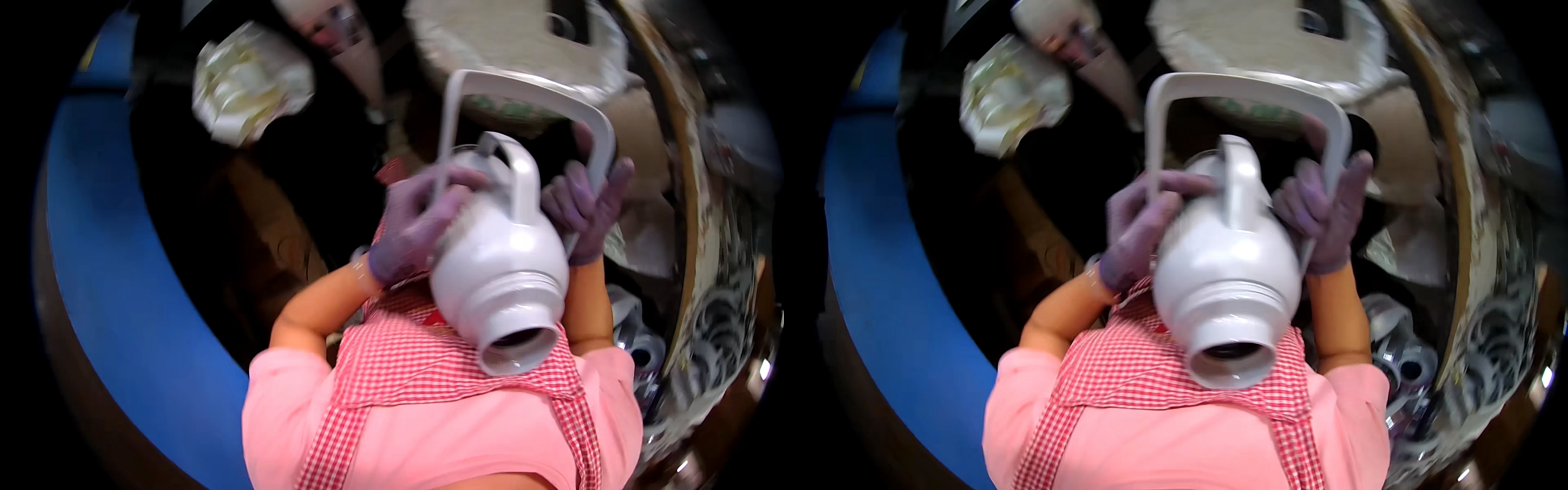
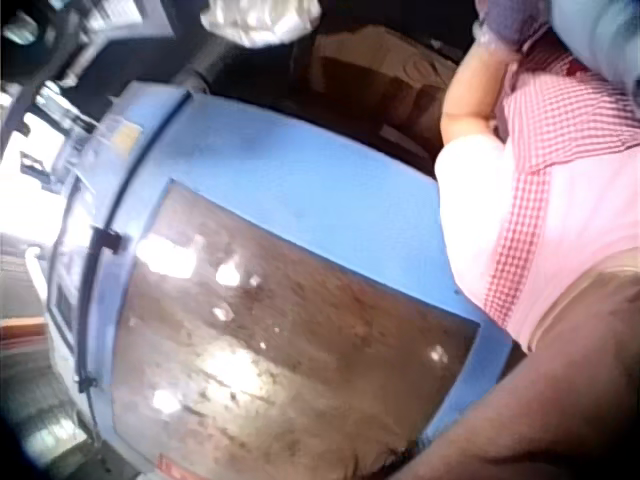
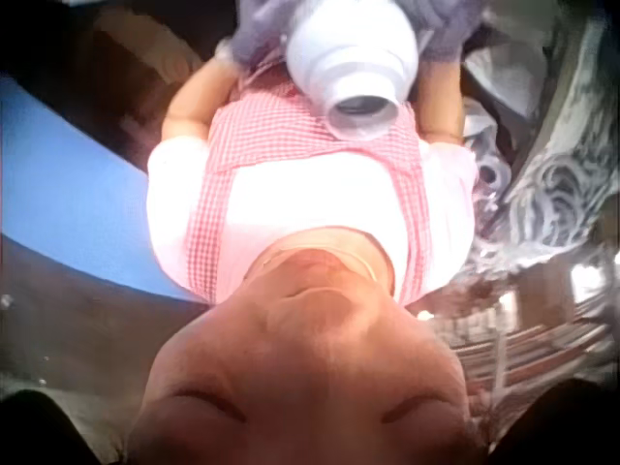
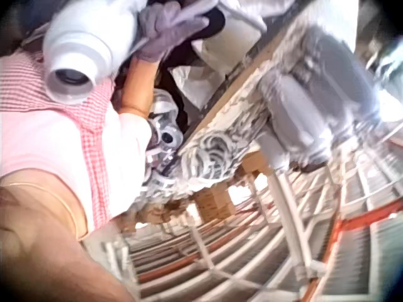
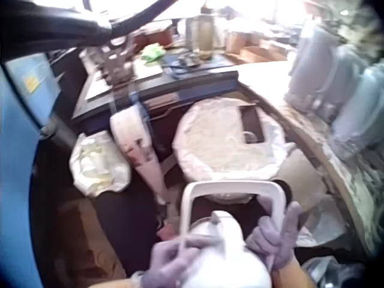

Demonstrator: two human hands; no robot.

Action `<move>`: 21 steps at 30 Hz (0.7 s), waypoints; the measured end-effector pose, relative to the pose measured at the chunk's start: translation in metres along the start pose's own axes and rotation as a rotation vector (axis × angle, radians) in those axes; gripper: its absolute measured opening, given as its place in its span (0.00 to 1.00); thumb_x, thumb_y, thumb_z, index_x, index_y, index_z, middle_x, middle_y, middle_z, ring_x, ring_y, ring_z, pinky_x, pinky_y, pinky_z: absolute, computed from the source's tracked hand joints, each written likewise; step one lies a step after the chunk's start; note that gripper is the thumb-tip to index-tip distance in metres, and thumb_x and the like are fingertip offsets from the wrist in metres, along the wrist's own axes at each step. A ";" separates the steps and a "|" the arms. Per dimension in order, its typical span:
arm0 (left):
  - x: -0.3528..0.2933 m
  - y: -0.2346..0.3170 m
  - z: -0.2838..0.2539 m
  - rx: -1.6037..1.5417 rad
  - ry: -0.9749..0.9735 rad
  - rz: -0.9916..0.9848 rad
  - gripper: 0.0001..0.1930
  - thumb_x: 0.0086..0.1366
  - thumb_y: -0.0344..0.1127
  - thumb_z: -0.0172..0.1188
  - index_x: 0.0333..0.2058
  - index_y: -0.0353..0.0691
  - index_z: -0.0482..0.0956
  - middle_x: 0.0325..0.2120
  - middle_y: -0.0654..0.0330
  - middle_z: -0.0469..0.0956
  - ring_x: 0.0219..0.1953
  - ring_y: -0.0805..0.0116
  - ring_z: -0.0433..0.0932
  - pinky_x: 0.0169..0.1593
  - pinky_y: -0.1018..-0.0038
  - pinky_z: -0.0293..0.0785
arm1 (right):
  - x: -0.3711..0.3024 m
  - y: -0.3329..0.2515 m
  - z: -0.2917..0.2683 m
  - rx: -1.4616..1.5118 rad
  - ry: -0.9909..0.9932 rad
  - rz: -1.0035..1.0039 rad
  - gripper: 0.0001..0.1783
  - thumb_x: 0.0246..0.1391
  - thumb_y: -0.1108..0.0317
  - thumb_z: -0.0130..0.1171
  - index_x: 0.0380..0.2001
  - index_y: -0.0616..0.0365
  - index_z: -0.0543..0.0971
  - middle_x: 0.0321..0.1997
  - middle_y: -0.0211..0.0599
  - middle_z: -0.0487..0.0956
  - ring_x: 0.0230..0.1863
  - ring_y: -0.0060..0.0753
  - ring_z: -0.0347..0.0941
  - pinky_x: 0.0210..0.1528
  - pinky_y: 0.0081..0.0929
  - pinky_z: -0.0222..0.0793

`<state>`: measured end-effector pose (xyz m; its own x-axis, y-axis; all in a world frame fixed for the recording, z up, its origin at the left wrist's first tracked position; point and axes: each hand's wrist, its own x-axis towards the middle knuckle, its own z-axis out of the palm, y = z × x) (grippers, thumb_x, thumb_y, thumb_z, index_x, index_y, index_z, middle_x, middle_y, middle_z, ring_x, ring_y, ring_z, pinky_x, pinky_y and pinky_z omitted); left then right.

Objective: The person assembles white electric kettles by inserting a black circular gasket into the base, attaching a white handle, and applying a label to the body. The person handles the kettles one at a time, placing the finished units on a nearby table.

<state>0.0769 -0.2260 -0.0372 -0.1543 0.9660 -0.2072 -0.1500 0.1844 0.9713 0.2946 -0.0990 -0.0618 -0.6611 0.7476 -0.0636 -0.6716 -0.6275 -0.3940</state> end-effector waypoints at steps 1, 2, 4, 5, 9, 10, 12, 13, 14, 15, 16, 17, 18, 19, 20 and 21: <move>0.012 0.009 0.001 0.044 0.093 0.208 0.25 0.66 0.40 0.62 0.58 0.35 0.76 0.52 0.56 0.77 0.49 0.66 0.77 0.56 0.71 0.71 | -0.002 -0.002 0.007 0.016 0.042 -0.025 0.42 0.73 0.35 0.38 0.75 0.56 0.58 0.15 0.20 0.62 0.10 0.13 0.54 0.15 0.16 0.53; 0.001 0.027 0.003 0.268 0.173 0.286 0.31 0.61 0.42 0.67 0.60 0.36 0.74 0.54 0.55 0.76 0.50 0.63 0.77 0.56 0.68 0.72 | -0.001 -0.002 0.014 0.115 -0.013 -0.059 0.41 0.73 0.35 0.36 0.75 0.52 0.59 0.15 0.21 0.61 0.10 0.15 0.54 0.15 0.17 0.53; -0.020 0.062 0.006 0.553 0.193 0.516 0.43 0.52 0.48 0.76 0.64 0.37 0.71 0.59 0.52 0.74 0.53 0.57 0.78 0.56 0.61 0.75 | -0.009 0.004 0.034 -0.003 0.135 -0.211 0.37 0.74 0.36 0.35 0.72 0.50 0.65 0.16 0.24 0.64 0.12 0.17 0.54 0.14 0.20 0.51; -0.018 0.072 0.005 0.679 0.064 0.667 0.44 0.50 0.49 0.77 0.64 0.37 0.71 0.60 0.50 0.74 0.55 0.55 0.78 0.56 0.60 0.76 | -0.008 0.009 0.044 -0.403 -0.077 -0.329 0.34 0.73 0.37 0.40 0.66 0.50 0.72 0.23 0.26 0.71 0.19 0.23 0.65 0.21 0.24 0.61; -0.024 0.081 -0.010 1.222 -0.050 0.453 0.35 0.57 0.47 0.70 0.60 0.33 0.77 0.59 0.40 0.76 0.59 0.43 0.77 0.60 0.55 0.76 | -0.037 0.030 0.081 -1.414 -0.614 -0.888 0.29 0.53 0.52 0.69 0.55 0.54 0.79 0.52 0.40 0.81 0.53 0.45 0.79 0.53 0.45 0.77; -0.024 0.080 -0.017 1.184 -0.053 0.571 0.31 0.61 0.45 0.65 0.60 0.33 0.77 0.59 0.40 0.75 0.61 0.44 0.76 0.62 0.55 0.73 | -0.046 0.014 0.075 -1.442 -0.610 -0.684 0.29 0.55 0.52 0.69 0.57 0.54 0.79 0.56 0.40 0.80 0.57 0.45 0.78 0.60 0.45 0.73; -0.022 0.075 -0.036 1.089 -0.005 0.599 0.28 0.66 0.42 0.56 0.61 0.32 0.76 0.61 0.39 0.74 0.63 0.44 0.73 0.65 0.55 0.69 | -0.081 -0.047 0.052 -1.862 -0.193 -0.396 0.26 0.57 0.54 0.68 0.54 0.57 0.80 0.50 0.44 0.82 0.52 0.48 0.80 0.56 0.43 0.75; -0.023 0.073 -0.046 0.988 0.064 0.613 0.28 0.67 0.42 0.54 0.61 0.31 0.75 0.61 0.39 0.73 0.64 0.44 0.72 0.67 0.55 0.67 | -0.102 -0.079 0.034 -2.028 0.064 -0.298 0.25 0.58 0.55 0.67 0.53 0.59 0.81 0.48 0.45 0.82 0.49 0.50 0.81 0.54 0.42 0.76; -0.019 0.072 -0.060 0.898 0.179 0.632 0.30 0.67 0.46 0.53 0.61 0.30 0.74 0.62 0.38 0.72 0.64 0.43 0.72 0.67 0.53 0.67 | -0.127 -0.114 0.017 -2.095 0.308 0.077 0.20 0.61 0.56 0.63 0.50 0.59 0.83 0.47 0.47 0.83 0.49 0.51 0.80 0.54 0.42 0.76; -0.020 0.069 -0.069 0.692 0.323 0.547 0.29 0.69 0.47 0.49 0.59 0.28 0.73 0.63 0.39 0.71 0.62 0.44 0.73 0.65 0.53 0.69 | -0.162 -0.145 -0.001 -2.357 0.480 0.713 0.19 0.62 0.56 0.61 0.49 0.56 0.83 0.49 0.48 0.83 0.50 0.52 0.80 0.54 0.39 0.76; -0.015 0.068 -0.084 0.839 0.216 0.788 0.29 0.70 0.48 0.47 0.58 0.28 0.73 0.62 0.40 0.72 0.61 0.44 0.74 0.64 0.54 0.70 | -0.198 -0.172 -0.017 -2.587 0.005 1.161 0.20 0.57 0.54 0.64 0.47 0.54 0.84 0.50 0.51 0.83 0.53 0.54 0.79 0.56 0.40 0.76; -0.011 0.065 -0.096 0.944 0.153 0.977 0.28 0.70 0.47 0.49 0.58 0.28 0.73 0.60 0.40 0.73 0.60 0.43 0.75 0.62 0.54 0.73 | -0.231 -0.183 -0.037 -2.278 0.626 1.420 0.28 0.46 0.49 0.71 0.48 0.54 0.84 0.53 0.50 0.82 0.55 0.56 0.79 0.59 0.41 0.75; -0.008 0.063 -0.108 1.016 0.164 1.006 0.27 0.71 0.46 0.50 0.57 0.28 0.72 0.58 0.40 0.74 0.58 0.43 0.76 0.59 0.54 0.75 | -0.265 -0.191 -0.049 -2.079 0.573 1.546 0.36 0.40 0.49 0.74 0.52 0.56 0.81 0.56 0.50 0.81 0.56 0.55 0.79 0.61 0.41 0.74; -0.005 0.059 -0.119 1.071 0.208 0.976 0.25 0.70 0.44 0.56 0.58 0.30 0.70 0.56 0.40 0.75 0.55 0.41 0.78 0.56 0.54 0.77 | -0.296 -0.192 -0.057 -1.928 0.600 1.750 0.44 0.34 0.48 0.76 0.56 0.57 0.79 0.58 0.50 0.81 0.57 0.54 0.78 0.64 0.41 0.72; -0.004 0.053 -0.129 1.125 0.253 0.947 0.25 0.70 0.41 0.61 0.58 0.31 0.68 0.54 0.39 0.76 0.53 0.40 0.80 0.52 0.54 0.79 | -0.318 -0.183 -0.068 -2.171 0.424 1.641 0.49 0.31 0.49 0.77 0.60 0.59 0.75 0.60 0.52 0.79 0.59 0.53 0.77 0.66 0.40 0.71; -0.003 0.046 -0.139 1.170 0.267 0.982 0.25 0.71 0.41 0.61 0.59 0.31 0.68 0.53 0.40 0.77 0.52 0.41 0.80 0.52 0.54 0.79 | -0.331 -0.182 -0.071 -2.379 0.273 1.633 0.55 0.29 0.49 0.78 0.63 0.60 0.72 0.63 0.53 0.77 0.62 0.52 0.76 0.67 0.39 0.70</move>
<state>-0.0652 -0.2455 -0.0083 0.0856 0.7522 0.6533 0.9120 -0.3233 0.2527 0.6595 -0.2168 -0.0340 0.0876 0.4809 -0.8724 0.8618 0.4027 0.3085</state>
